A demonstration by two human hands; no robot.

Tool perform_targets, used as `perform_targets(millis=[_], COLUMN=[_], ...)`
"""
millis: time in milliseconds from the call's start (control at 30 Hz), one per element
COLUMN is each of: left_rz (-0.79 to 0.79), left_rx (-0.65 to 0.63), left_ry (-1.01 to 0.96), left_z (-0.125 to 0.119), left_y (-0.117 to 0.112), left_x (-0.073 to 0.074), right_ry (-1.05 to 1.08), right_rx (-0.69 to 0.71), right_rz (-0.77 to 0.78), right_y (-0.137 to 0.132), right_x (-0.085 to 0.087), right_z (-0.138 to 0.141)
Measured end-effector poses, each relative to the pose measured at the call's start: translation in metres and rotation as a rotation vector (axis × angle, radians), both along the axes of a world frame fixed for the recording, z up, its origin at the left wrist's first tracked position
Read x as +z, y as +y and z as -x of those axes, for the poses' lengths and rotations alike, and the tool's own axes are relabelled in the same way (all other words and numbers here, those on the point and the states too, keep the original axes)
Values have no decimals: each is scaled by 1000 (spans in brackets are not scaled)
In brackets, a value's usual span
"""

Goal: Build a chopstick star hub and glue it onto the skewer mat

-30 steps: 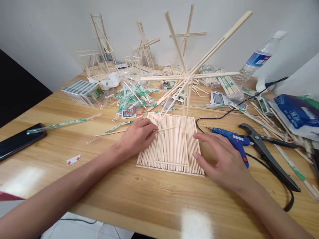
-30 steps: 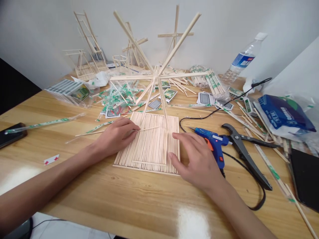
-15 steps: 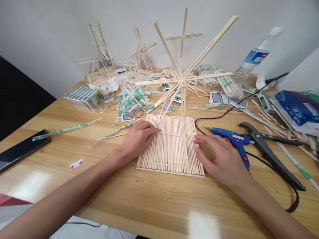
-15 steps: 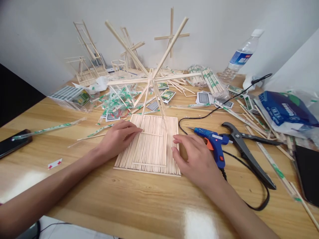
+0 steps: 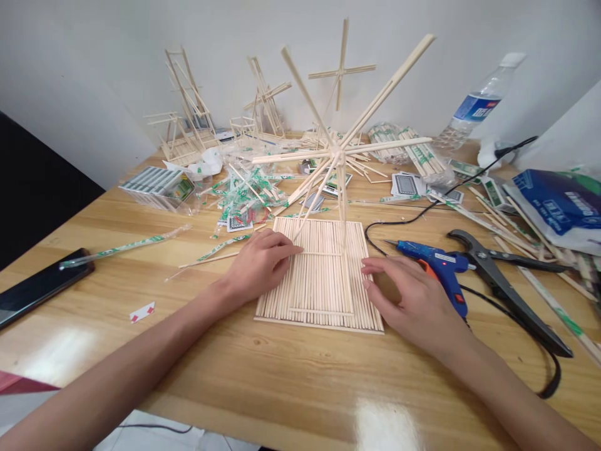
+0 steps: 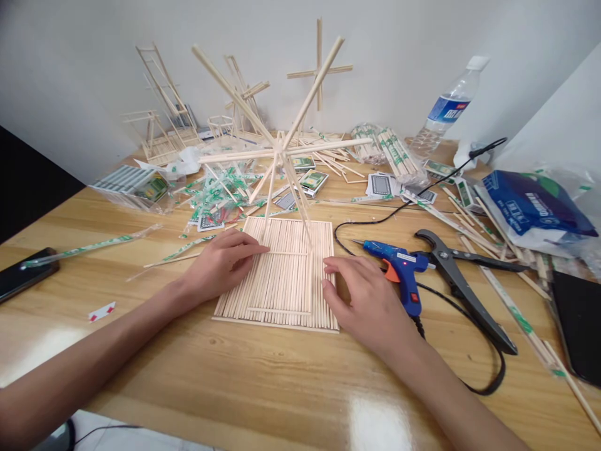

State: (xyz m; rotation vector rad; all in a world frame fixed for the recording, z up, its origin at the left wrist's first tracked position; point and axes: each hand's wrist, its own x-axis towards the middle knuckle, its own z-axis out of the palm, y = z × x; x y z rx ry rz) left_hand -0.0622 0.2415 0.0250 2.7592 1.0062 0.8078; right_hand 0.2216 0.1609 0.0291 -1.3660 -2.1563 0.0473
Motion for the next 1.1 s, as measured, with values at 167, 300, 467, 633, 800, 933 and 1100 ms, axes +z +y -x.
perform_targets(millis=[167,300,467,633,800,933,1100], left_rz=[1,11,29,36,18,-10,-29], left_rx=[-24,-39,-45,-47,-52,-45,-52], left_ry=[20,29,49,61,56,67,76], left_z=[2,3,2,3,3,3,4], left_y=[1,2,1,1,1,1,0], left_x=[-1,-2,-3,-2,-2,-2,-2], right_ry=[-1,-6,-15,2,2,-20,79], right_rx=[-7,-3,9,12,12,-60,-308], right_rz=[2,-5,-1,-8,-45,-194,-208], right_y=[0,0,-1,0,0,-4,-11], right_x=[1,2,3,2,6,21,34], right_z=[0,1,1,2,3,-2,-13])
